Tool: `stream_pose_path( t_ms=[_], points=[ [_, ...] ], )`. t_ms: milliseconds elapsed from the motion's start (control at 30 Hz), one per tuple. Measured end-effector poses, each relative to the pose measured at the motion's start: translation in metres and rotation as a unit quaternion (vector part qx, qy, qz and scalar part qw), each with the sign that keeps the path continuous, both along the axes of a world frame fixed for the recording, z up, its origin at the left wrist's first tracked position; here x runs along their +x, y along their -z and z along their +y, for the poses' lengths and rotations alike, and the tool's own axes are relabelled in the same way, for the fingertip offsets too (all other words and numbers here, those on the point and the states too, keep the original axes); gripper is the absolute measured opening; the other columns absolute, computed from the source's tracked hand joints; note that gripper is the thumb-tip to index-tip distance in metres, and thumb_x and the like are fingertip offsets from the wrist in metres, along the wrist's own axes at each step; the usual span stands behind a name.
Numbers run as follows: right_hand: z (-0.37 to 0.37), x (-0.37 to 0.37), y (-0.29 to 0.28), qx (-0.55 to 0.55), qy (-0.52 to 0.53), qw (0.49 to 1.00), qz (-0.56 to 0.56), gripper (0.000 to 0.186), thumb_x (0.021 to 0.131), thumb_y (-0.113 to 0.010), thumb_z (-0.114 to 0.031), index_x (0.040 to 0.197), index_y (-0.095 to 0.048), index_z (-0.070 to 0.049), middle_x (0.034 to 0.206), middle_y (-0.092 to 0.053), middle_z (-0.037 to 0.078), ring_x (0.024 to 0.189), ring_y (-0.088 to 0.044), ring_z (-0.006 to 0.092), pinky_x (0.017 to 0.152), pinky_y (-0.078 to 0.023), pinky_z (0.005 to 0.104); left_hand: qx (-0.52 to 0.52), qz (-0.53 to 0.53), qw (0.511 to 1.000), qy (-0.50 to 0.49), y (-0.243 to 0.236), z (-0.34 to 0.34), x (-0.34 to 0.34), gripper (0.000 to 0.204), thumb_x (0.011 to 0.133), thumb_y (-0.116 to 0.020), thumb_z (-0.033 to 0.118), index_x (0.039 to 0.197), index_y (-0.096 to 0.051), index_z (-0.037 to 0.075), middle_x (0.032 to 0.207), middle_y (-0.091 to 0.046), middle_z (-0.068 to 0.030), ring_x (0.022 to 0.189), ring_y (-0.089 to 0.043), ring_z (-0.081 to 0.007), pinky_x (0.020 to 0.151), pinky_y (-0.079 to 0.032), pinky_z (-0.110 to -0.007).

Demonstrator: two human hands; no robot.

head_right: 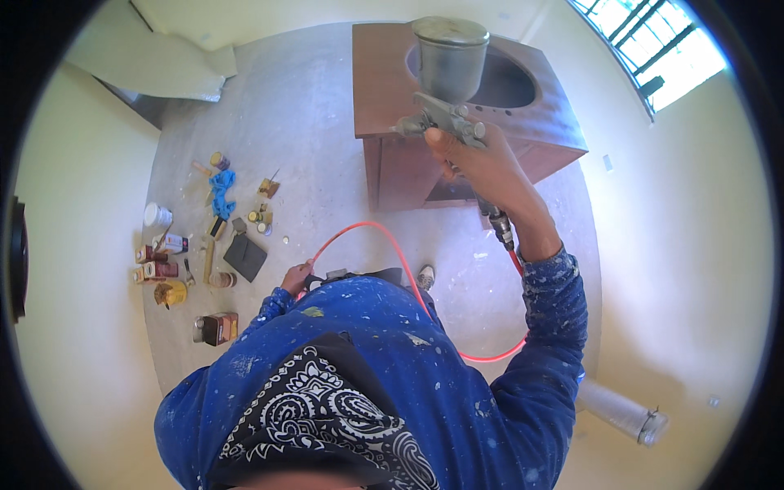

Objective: The person uses a spray gun to apply a coat of paint to a wooden cabinet. They move around the cabinet to cover different sides and adjust the spray gun settings during the process.

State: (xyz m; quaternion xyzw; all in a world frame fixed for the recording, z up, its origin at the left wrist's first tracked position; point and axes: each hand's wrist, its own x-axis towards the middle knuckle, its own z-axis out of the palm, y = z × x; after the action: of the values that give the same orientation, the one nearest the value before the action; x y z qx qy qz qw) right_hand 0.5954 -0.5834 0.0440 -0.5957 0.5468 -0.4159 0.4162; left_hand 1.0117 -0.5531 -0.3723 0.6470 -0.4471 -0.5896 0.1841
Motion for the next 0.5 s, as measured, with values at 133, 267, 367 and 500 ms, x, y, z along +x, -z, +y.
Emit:
stream_pose_path(
  t_ms=[133,267,367,500],
  points=[
    [-0.001,-0.015,0.002,-0.004,0.031,0.999,-0.010,0.043,0.093,-0.069,-0.038,0.112,-0.065,0.000,0.076,-0.058,-0.001,0.064,-0.054,0.0079,0.057,-0.043,0.0255,0.027,-0.011,1.000,0.012,-0.001,-0.004,-0.005,0.053,0.097,-0.054,0.055,0.079,-0.060,0.005,0.057,-0.049,-0.0001,0.042,-0.047,-0.0124,0.038,-0.039,-0.029],
    [0.001,-0.068,0.004,-0.022,0.120,0.992,0.036,0.038,0.096,-0.067,-0.036,0.075,-0.060,-0.005,0.064,-0.055,0.002,0.056,-0.054,0.0127,0.055,-0.046,0.0288,0.031,-0.004,0.999,0.020,-0.003,-0.010,-0.017,0.054,0.097,-0.054,0.056,0.080,-0.063,0.005,0.058,-0.051,0.0006,0.043,-0.047,-0.0131,0.039,-0.039,-0.029],
    [0.008,-0.124,0.009,-0.034,0.232,0.969,0.075,0.040,0.095,-0.068,-0.037,0.072,-0.059,-0.006,0.063,-0.055,0.003,0.054,-0.054,0.0133,0.054,-0.046,0.0291,-0.012,-0.049,0.996,0.069,-0.005,-0.016,-0.030,0.059,0.099,-0.052,0.057,0.078,-0.067,0.004,0.067,-0.061,-0.0033,0.060,-0.054,-0.0142,0.059,-0.046,-0.033],
    [0.023,-0.211,0.012,-0.015,0.305,0.951,0.053,0.040,0.093,-0.070,-0.039,0.075,-0.060,-0.005,0.063,-0.054,0.002,0.052,-0.053,0.0126,0.048,-0.047,0.0298,-0.070,-0.064,0.989,0.114,-0.010,-0.021,-0.044,0.064,0.098,-0.048,0.060,0.076,-0.066,0.003,0.060,-0.058,-0.0038,0.052,-0.055,-0.0143,0.048,-0.041,-0.033]
  ],
)
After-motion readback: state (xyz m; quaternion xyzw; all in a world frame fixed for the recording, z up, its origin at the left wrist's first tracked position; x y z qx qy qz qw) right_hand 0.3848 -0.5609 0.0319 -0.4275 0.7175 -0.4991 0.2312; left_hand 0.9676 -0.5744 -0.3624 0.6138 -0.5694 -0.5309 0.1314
